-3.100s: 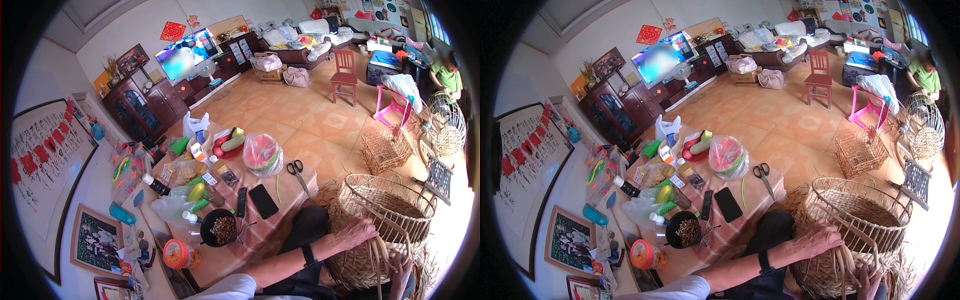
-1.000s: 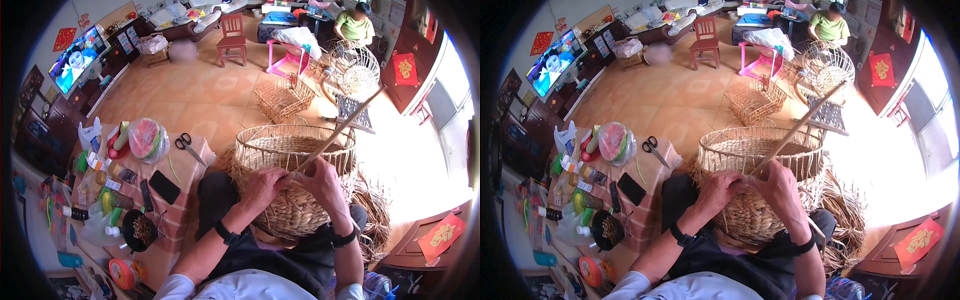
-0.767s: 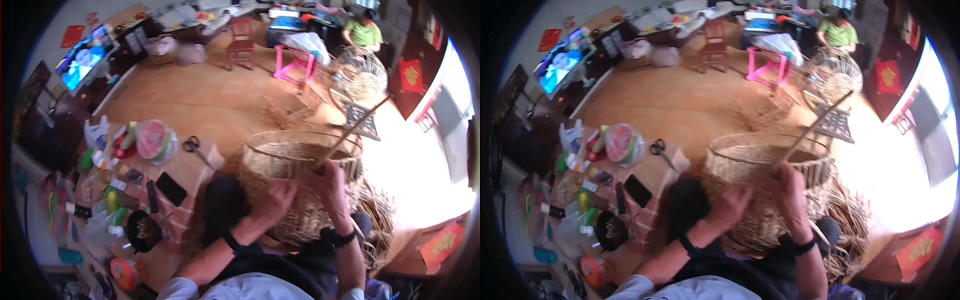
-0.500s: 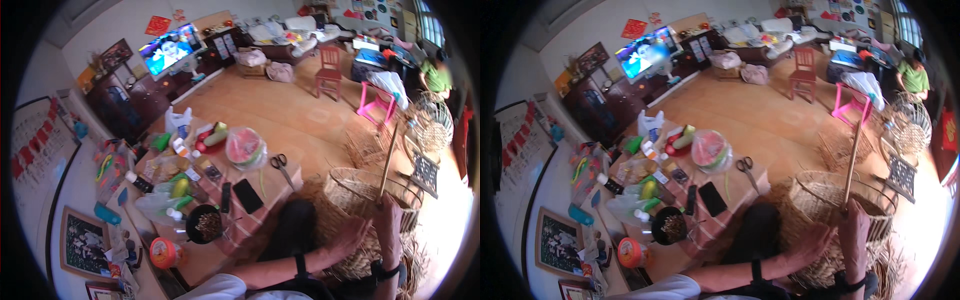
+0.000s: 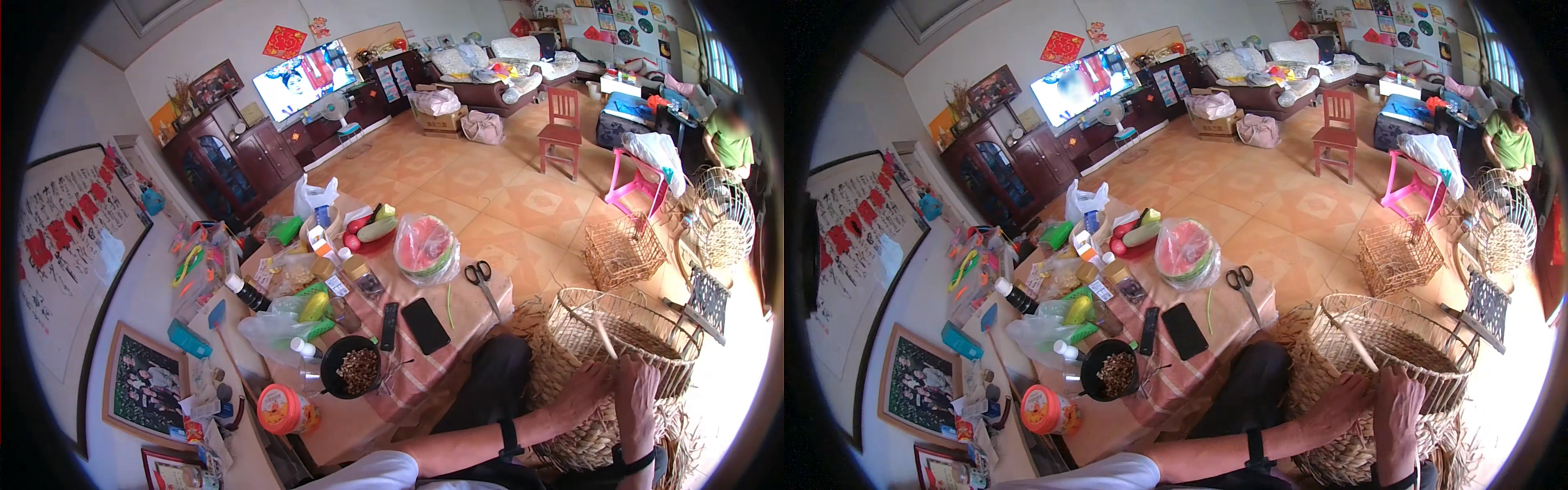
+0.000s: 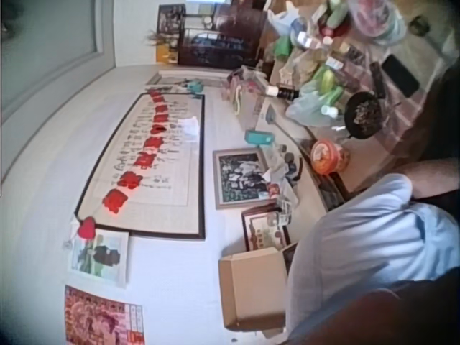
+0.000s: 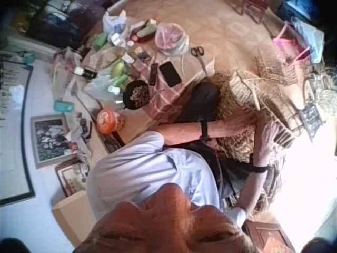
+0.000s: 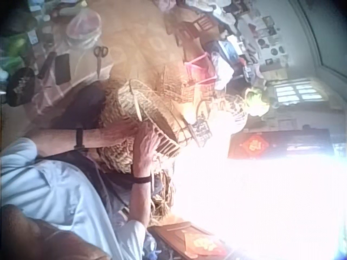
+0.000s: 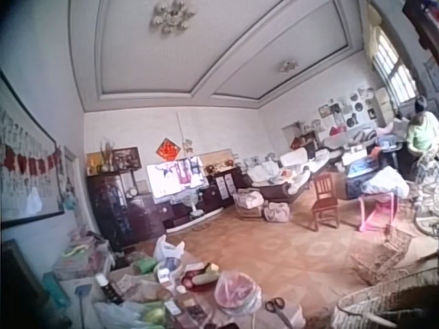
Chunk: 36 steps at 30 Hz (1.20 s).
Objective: The recorder is weaving bamboo or wicker strips into a large basket structure while sitting in a cluttered living area.
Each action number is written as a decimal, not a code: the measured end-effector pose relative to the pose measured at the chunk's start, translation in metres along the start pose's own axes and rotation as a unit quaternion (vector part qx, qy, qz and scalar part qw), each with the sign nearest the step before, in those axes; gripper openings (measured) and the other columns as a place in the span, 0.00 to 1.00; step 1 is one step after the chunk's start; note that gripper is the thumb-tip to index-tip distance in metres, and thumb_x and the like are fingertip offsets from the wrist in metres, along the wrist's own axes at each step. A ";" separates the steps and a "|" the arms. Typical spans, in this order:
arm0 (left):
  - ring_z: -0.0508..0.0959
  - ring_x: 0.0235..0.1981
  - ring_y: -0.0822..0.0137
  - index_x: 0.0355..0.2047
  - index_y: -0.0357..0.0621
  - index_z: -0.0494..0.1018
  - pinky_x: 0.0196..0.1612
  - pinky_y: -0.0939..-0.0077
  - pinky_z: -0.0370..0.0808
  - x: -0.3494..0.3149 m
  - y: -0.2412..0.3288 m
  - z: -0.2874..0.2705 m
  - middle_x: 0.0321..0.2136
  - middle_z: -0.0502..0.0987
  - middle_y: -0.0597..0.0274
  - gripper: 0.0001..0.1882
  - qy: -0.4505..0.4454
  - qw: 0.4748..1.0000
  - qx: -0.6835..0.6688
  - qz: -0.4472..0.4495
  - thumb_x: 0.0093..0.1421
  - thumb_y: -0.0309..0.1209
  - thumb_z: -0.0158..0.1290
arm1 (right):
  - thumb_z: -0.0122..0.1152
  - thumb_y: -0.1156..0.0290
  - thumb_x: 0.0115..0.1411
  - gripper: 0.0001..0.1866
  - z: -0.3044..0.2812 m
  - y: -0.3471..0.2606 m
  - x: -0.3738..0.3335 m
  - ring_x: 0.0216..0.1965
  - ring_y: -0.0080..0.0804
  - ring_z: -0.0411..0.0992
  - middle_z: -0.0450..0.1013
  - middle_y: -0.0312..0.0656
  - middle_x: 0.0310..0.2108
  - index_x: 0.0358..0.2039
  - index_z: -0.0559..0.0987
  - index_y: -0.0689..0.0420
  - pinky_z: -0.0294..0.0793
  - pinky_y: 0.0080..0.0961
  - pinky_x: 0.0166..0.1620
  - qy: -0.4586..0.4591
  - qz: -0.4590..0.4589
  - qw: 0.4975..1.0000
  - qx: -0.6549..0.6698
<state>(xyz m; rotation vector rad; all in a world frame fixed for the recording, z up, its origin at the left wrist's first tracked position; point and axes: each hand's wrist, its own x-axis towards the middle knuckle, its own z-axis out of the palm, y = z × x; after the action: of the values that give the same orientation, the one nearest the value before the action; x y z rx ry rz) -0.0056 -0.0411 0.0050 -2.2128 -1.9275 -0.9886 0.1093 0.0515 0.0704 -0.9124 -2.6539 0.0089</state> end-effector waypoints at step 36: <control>0.76 0.40 0.53 0.52 0.44 0.73 0.47 0.58 0.73 -0.005 -0.019 -0.019 0.36 0.75 0.56 0.19 0.048 0.988 -0.135 0.057 0.60 0.25 0.51 | 0.68 0.79 0.55 0.10 -0.007 -0.013 -0.136 0.25 0.19 0.69 0.67 0.30 0.24 0.32 0.73 0.55 0.71 0.19 0.28 0.150 0.495 0.567 0.641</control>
<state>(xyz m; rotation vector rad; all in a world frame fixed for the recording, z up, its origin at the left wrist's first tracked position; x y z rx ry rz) -0.0311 -0.0487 0.0105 -2.3290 -1.6918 -1.3813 0.2045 -0.0408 0.0364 -1.3355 -0.8520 1.5745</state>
